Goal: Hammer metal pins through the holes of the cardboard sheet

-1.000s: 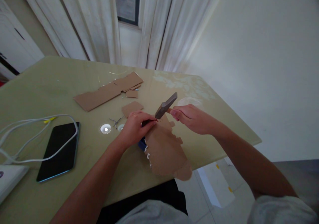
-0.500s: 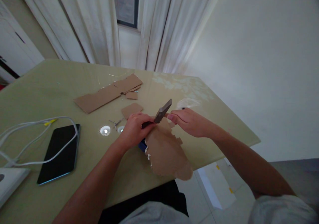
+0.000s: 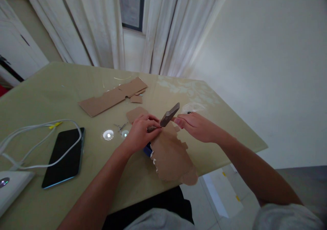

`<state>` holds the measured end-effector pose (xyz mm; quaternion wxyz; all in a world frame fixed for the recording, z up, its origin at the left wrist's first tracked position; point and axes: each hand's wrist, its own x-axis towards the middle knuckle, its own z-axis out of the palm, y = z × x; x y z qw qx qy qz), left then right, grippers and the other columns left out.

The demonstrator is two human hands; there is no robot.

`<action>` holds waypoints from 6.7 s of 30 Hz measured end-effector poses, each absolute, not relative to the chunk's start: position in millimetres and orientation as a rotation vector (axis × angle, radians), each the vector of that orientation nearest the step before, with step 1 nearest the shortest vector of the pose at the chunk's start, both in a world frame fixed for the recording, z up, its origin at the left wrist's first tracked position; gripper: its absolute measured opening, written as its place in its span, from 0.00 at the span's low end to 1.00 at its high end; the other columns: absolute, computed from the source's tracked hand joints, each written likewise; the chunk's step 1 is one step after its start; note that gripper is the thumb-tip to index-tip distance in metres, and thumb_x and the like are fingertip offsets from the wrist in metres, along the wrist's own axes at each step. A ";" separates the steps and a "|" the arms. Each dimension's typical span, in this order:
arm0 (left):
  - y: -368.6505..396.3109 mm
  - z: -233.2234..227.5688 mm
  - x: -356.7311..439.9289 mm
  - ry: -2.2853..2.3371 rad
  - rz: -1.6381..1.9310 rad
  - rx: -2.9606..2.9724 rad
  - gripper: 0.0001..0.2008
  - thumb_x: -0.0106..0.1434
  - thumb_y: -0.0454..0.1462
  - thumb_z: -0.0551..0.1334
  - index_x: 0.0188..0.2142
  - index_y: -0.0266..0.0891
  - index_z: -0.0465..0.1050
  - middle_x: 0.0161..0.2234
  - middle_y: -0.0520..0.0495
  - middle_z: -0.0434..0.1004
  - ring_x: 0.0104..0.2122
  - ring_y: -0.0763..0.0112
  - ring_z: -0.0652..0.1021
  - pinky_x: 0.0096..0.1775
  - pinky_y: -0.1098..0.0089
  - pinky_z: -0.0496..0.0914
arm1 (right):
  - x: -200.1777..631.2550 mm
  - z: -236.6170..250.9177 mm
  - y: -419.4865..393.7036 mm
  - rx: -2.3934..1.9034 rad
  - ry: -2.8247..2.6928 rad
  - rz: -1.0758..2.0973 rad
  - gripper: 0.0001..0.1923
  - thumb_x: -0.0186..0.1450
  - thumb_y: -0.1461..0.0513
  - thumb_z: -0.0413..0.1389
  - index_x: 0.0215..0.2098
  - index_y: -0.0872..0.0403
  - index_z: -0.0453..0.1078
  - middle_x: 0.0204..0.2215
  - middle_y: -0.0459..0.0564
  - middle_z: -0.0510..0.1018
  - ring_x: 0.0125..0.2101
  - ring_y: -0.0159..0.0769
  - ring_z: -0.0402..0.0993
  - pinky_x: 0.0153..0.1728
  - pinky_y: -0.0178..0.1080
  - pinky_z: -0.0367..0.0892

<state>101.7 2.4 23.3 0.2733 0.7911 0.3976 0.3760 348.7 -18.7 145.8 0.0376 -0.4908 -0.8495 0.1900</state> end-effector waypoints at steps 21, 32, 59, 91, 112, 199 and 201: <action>3.8 18.6 100.4 0.964 0.989 1.995 0.18 0.62 0.45 0.75 0.50 0.45 0.85 0.54 0.42 0.84 0.54 0.52 0.82 0.60 0.51 0.73 | 346.3 134.6 -16.2 -1.539 -2.644 0.562 0.31 0.83 0.45 0.37 0.32 0.51 0.67 0.28 0.50 0.76 0.32 0.39 0.71 0.38 0.42 0.58; 4.4 16.0 100.3 0.937 0.993 1.973 0.19 0.62 0.45 0.75 0.51 0.43 0.82 0.52 0.42 0.83 0.53 0.53 0.81 0.59 0.52 0.73 | 344.7 134.3 -15.6 -1.535 -2.671 0.551 0.29 0.84 0.48 0.38 0.32 0.51 0.67 0.28 0.49 0.76 0.32 0.39 0.71 0.38 0.42 0.57; 1.6 14.5 99.0 0.948 0.997 1.933 0.24 0.63 0.45 0.75 0.56 0.42 0.79 0.55 0.41 0.80 0.55 0.54 0.81 0.59 0.54 0.74 | 352.2 124.0 -0.7 -1.611 -2.617 0.417 0.27 0.84 0.48 0.41 0.35 0.52 0.70 0.31 0.51 0.80 0.34 0.40 0.74 0.38 0.41 0.56; 6.2 -0.7 40.3 2.162 -0.002 2.170 0.19 0.77 0.42 0.50 0.46 0.36 0.78 0.47 0.32 0.80 0.50 0.41 0.82 0.48 0.51 0.75 | 360.2 0.1 42.5 -2.232 -2.095 0.240 0.27 0.83 0.45 0.41 0.56 0.52 0.73 0.46 0.59 0.87 0.45 0.52 0.84 0.41 0.44 0.69; 23.5 3.4 48.8 1.996 0.831 1.775 0.10 0.74 0.44 0.56 0.43 0.42 0.72 0.40 0.41 0.86 0.42 0.54 0.83 0.47 0.57 0.75 | 365.4 -5.4 46.0 -2.220 -2.133 0.212 0.27 0.83 0.44 0.39 0.56 0.51 0.71 0.46 0.59 0.87 0.44 0.52 0.84 0.39 0.43 0.69; -15.6 23.2 120.0 1.245 1.144 2.091 0.05 0.70 0.38 0.72 0.43 0.50 0.88 0.41 0.50 0.91 0.41 0.57 0.85 0.52 0.52 0.69 | 378.8 138.1 -13.3 -1.493 -2.424 0.512 0.25 0.82 0.47 0.44 0.36 0.52 0.70 0.27 0.46 0.72 0.29 0.37 0.67 0.35 0.40 0.56; -15.2 23.4 120.5 1.242 1.145 2.086 0.05 0.69 0.37 0.72 0.43 0.50 0.88 0.40 0.51 0.91 0.40 0.58 0.84 0.51 0.53 0.69 | 377.4 143.2 -16.9 -1.514 -2.456 0.490 0.25 0.82 0.47 0.44 0.37 0.52 0.71 0.27 0.46 0.72 0.29 0.37 0.67 0.35 0.40 0.55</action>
